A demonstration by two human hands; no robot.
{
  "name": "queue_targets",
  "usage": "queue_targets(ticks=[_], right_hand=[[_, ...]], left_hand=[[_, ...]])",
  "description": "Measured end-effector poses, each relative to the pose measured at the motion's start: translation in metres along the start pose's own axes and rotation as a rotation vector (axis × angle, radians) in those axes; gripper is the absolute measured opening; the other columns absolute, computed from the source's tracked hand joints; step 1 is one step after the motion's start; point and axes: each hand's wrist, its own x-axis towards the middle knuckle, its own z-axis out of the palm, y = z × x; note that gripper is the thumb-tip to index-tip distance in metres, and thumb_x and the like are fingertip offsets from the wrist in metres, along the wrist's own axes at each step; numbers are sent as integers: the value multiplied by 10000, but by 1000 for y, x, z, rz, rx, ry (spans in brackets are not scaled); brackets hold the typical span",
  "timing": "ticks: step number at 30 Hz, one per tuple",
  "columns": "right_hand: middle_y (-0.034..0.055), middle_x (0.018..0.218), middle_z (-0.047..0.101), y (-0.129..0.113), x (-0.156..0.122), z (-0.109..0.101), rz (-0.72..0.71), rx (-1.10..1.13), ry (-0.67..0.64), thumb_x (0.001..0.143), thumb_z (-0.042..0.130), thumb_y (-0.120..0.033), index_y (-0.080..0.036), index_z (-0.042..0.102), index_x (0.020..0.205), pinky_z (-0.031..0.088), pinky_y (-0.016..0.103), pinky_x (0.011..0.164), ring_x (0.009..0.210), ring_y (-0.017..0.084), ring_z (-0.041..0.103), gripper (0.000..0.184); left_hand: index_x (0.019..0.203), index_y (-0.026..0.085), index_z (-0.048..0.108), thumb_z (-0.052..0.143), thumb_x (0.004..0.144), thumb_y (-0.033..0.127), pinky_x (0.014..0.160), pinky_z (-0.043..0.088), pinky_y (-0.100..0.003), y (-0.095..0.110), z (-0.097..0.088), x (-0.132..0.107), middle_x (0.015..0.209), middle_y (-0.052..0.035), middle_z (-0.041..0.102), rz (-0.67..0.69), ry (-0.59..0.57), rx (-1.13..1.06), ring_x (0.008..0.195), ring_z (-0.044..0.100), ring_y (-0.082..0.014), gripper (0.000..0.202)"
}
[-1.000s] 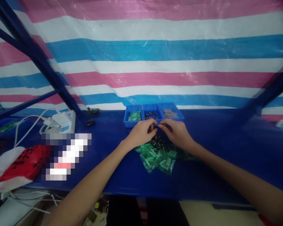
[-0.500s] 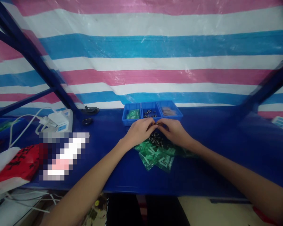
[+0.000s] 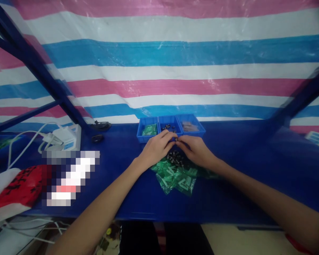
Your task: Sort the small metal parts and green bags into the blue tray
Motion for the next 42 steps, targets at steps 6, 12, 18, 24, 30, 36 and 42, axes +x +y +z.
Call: queue_targets(ticks=[6, 12, 18, 24, 30, 36, 42], right_hand=[[30, 790, 692, 1, -1, 0, 38, -7, 64, 997, 528, -330, -205, 633, 907, 464, 285, 654, 673, 170, 625, 187], [58, 933, 728, -2, 0, -2, 8, 38, 99, 991, 513, -233, -207, 608, 1050, 509, 295, 728, 821, 198, 691, 114], [65, 951, 721, 3, -1, 0, -14, -22, 80, 961, 536, -191, -206, 608, 1068, 507, 311, 723, 850, 220, 689, 130], [51, 895, 722, 3, -1, 0, -26, 1, 39, 972, 551, -236, -216, 623, 953, 505, 304, 699, 804, 205, 677, 77], [49, 891, 705, -1, -1, 0, -33, 22, -4, 1003, 507, -242, -197, 628, 964, 489, 304, 711, 804, 195, 664, 136], [44, 871, 711, -2, 1, -2, -1, 25, 43, 1002, 500, -254, -207, 632, 980, 493, 308, 694, 746, 189, 650, 141], [103, 954, 693, 11, 23, -6, -74, -199, 94, 985, 488, -206, -184, 632, 1003, 499, 385, 810, 909, 255, 621, 146]], left_hand=[[1160, 196, 572, 457, 1040, 255, 800, 510, -311, -2, 1, -1, 1076, -56, 618, -3, -21, 30, 919, 627, -172, 176], [1068, 175, 592, 435, 1055, 318, 804, 500, -312, -1, 2, 0, 1012, -54, 638, -31, -26, 31, 918, 631, -184, 212], [1001, 177, 608, 453, 1051, 334, 775, 483, -299, -1, 2, 2, 956, -40, 653, -47, -42, 5, 884, 638, -179, 226], [876, 175, 600, 390, 1068, 350, 695, 451, -291, 0, 2, 2, 807, -22, 642, -69, -86, -6, 762, 625, -172, 334], [944, 190, 586, 384, 1067, 330, 678, 444, -281, 5, -1, 2, 812, -7, 648, -114, -23, 0, 741, 627, -163, 275], [1087, 206, 574, 417, 1045, 267, 768, 488, -302, 9, -4, 1, 1025, -34, 691, -73, 26, 4, 892, 666, -184, 174], [1128, 183, 541, 425, 1031, 308, 572, 410, -278, 5, -6, -1, 867, -27, 701, -161, 40, 246, 686, 660, -188, 196]])
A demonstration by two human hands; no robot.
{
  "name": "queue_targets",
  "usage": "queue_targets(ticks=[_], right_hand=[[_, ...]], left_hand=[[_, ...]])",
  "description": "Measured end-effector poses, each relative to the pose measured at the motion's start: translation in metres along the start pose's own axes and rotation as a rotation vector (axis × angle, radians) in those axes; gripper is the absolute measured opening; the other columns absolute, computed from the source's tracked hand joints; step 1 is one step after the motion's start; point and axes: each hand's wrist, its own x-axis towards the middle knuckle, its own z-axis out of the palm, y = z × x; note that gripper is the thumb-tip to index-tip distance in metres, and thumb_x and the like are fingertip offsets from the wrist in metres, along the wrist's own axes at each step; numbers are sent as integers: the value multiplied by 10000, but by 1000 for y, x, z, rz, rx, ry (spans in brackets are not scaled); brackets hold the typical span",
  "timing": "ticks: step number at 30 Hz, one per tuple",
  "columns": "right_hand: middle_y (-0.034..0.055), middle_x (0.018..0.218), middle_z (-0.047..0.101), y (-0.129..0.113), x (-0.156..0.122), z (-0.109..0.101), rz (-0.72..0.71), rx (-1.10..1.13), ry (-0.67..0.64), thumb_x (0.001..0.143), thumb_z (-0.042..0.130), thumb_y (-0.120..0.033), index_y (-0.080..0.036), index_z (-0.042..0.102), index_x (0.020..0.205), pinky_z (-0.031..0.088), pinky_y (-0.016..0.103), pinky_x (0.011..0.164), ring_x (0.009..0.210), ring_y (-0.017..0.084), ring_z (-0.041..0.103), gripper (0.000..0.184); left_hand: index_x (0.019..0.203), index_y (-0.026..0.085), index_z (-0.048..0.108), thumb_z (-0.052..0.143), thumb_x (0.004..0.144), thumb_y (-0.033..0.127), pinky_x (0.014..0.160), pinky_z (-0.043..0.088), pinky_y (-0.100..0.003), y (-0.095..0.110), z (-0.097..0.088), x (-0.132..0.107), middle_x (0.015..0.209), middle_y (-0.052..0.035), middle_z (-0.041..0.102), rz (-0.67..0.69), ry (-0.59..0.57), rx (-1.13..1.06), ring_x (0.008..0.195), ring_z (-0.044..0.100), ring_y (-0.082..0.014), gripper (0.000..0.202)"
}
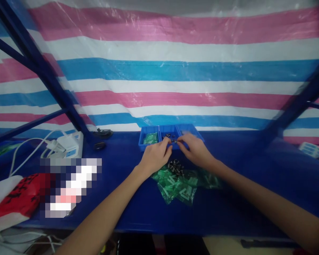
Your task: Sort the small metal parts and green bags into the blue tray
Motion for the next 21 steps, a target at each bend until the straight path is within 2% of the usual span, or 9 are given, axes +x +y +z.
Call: queue_targets(ticks=[2, 5, 7, 10, 12, 16, 21], right_hand=[[131, 977, 677, 8, 13, 5, -15, -98, -25, 983, 482, -201, -166, 648, 991, 486, 433, 870, 975, 285, 593, 170], [164, 1040, 656, 12, 27, 11, 14, -179, -48, 951, 522, -187, -132, 667, 1014, 483, 460, 882, 1023, 310, 569, 167], [178, 1086, 643, 7, 26, 9, 22, -205, -29, 951, 521, -185, -115, 665, 1052, 475, 468, 897, 1039, 317, 560, 190], [166, 1095, 639, -6, 11, -4, -30, -170, -5, 979, 478, -195, -134, 660, 1056, 457, 457, 923, 1046, 308, 561, 206], [133, 1027, 651, -12, -3, -14, -48, -69, -74, 990, 463, -202, -158, 651, 1041, 472, 406, 876, 995, 276, 592, 200], [49, 852, 648, -11, -24, -20, 58, 125, -299, 953, 537, -210, -188, 647, 961, 460, 308, 689, 758, 190, 612, 112], [58, 902, 654, -9, -29, -13, 133, 142, -402, 922, 579, -230, -185, 645, 1010, 454, 312, 728, 814, 198, 608, 120]], left_hand=[[1043, 187, 560, 427, 1023, 298, 562, 394, -274, -2, -1, 0, 842, -24, 696, 11, -16, 85, 689, 662, -192, 174], [1002, 195, 573, 439, 1010, 285, 574, 402, -275, -3, -2, 1, 850, -21, 697, 33, -61, 143, 719, 670, -196, 162], [1022, 199, 577, 443, 1007, 286, 587, 415, -278, -4, -2, 1, 869, -20, 702, 41, -87, 146, 737, 675, -199, 161], [1048, 203, 582, 432, 1012, 290, 627, 443, -287, -4, -1, 0, 914, -30, 707, 51, -123, 137, 785, 685, -205, 177], [1049, 204, 584, 425, 1016, 292, 647, 456, -291, -4, -1, 0, 943, -36, 704, 60, -146, 130, 821, 687, -208, 185], [1023, 202, 582, 430, 1014, 285, 642, 455, -289, -3, -1, 0, 930, -30, 685, 86, -179, 123, 836, 680, -205, 173], [1010, 200, 583, 434, 1008, 272, 648, 438, -288, -2, -1, 1, 912, -27, 671, 128, -214, 107, 806, 660, -191, 165]])
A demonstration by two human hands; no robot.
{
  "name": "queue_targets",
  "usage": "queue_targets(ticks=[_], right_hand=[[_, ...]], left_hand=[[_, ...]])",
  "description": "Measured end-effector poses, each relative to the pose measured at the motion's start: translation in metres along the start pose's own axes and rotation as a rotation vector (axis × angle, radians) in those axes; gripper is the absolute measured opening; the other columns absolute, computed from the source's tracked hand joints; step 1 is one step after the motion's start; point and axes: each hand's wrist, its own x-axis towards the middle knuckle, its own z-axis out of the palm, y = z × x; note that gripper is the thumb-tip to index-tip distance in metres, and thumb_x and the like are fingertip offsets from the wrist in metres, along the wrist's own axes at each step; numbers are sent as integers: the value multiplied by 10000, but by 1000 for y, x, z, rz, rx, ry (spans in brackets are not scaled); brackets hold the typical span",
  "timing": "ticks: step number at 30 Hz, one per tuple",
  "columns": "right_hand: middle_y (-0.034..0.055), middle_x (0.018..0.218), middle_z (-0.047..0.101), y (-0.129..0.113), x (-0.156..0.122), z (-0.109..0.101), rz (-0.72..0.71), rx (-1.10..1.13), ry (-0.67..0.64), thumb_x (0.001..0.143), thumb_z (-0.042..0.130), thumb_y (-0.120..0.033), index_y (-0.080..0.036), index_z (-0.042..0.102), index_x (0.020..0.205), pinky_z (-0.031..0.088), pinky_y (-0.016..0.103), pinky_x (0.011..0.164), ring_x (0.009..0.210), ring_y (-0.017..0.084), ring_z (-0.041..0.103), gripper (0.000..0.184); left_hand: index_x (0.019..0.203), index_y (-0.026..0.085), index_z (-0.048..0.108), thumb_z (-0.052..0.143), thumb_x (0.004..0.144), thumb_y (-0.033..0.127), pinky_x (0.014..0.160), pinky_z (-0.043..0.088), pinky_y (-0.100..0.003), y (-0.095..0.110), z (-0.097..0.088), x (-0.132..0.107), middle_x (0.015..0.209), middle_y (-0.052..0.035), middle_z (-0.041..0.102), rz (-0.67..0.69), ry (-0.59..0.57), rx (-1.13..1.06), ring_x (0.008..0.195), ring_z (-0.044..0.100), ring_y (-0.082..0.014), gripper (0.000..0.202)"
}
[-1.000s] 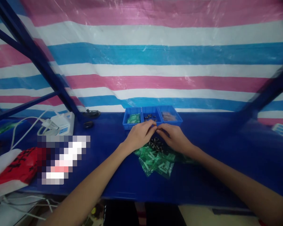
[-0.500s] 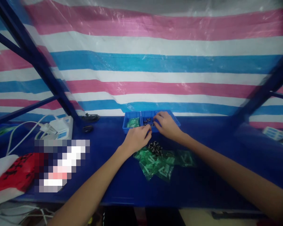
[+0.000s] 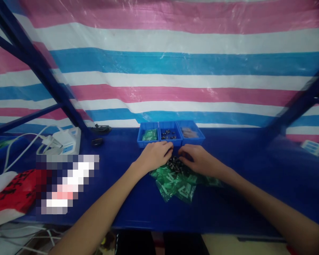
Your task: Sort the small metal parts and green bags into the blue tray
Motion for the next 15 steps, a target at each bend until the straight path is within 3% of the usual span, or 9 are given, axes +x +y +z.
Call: queue_targets(ticks=[8, 12, 15], right_hand=[[46, 871, 637, -10, 0, 3, 2, 36, -28, 923, 573, -199, -184, 647, 976, 439, 306, 731, 799, 182, 591, 93], [50, 869, 645, -11, 1, 2, -4, 63, -28, 923, 579, -211, -181, 654, 973, 436, 298, 710, 796, 180, 594, 95], [56, 882, 654, -11, 1, 1, -10, 76, -30, 917, 585, -214, -179, 661, 980, 437, 294, 704, 799, 181, 601, 106]], left_hand=[[932, 201, 631, 504, 948, 278, 613, 379, -284, -12, -8, 0, 841, -20, 671, -24, -142, -212, 737, 607, -165, 149], [935, 192, 662, 595, 905, 465, 599, 400, -271, -23, -14, 0, 790, -16, 656, -95, -326, -459, 699, 598, -153, 282], [978, 196, 667, 723, 761, 605, 610, 419, -268, -28, -18, -1, 885, -29, 658, -141, -427, -536, 770, 613, -174, 466]])
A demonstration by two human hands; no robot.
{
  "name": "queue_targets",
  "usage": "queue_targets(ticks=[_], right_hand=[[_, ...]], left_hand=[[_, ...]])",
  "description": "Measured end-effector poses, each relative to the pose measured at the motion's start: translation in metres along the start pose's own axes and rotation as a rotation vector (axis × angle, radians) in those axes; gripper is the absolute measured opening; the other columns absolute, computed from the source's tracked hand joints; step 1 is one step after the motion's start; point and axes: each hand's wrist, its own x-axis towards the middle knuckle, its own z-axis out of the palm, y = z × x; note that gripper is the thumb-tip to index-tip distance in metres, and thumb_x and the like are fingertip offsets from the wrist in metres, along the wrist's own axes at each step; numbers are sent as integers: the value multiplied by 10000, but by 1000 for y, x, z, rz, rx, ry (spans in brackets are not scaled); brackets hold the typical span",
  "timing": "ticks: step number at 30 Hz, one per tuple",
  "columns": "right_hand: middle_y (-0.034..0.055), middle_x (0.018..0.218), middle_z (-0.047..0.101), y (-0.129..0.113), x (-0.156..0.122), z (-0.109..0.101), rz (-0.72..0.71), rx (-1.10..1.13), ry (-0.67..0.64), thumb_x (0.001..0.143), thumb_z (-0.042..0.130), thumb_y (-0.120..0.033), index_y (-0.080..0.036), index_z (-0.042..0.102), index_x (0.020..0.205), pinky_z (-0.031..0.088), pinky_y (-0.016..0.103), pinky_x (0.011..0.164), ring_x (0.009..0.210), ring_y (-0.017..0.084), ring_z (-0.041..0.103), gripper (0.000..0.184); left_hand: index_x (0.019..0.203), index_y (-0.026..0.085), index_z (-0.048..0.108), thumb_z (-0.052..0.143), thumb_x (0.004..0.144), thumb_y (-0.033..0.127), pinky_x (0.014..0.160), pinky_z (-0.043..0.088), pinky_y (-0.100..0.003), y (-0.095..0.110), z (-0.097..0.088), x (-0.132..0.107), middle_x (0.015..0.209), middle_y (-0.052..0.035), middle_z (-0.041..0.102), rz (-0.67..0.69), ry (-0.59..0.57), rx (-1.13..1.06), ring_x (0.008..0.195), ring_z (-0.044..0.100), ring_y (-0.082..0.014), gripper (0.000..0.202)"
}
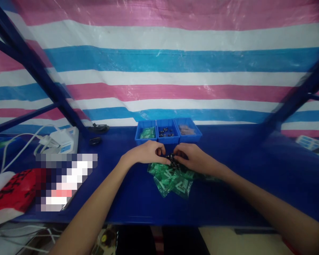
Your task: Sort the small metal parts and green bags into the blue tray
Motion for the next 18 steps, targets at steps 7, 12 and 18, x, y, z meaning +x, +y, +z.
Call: queue_targets(ticks=[7, 12, 18], right_hand=[[66, 921, 674, 11, -4, -35, 82, 19, -223, 868, 668, -460, -172, 662, 977, 446, 305, 719, 831, 206, 617, 308], [61, 918, 668, 14, -6, -52, 148, 29, -472, 691, 800, -569, -182, 676, 933, 447, 302, 686, 838, 225, 617, 473], [24, 812, 668, 10, -7, -45, 166, 90, -462, 703, 812, -382, -209, 650, 809, 429, 292, 621, 741, 192, 614, 260]], left_hand=[[958, 197, 621, 706, 760, 664, 619, 393, -279, 8, 7, 1, 889, -33, 621, 31, 40, 40, 768, 576, -181, 514], [956, 203, 600, 582, 944, 492, 680, 414, -290, 13, 24, 7, 914, -26, 613, 144, 230, 181, 801, 571, -172, 290], [1096, 206, 608, 486, 1017, 402, 739, 469, -314, 15, 34, 10, 1033, -47, 625, 191, 310, 302, 880, 621, -189, 244]])
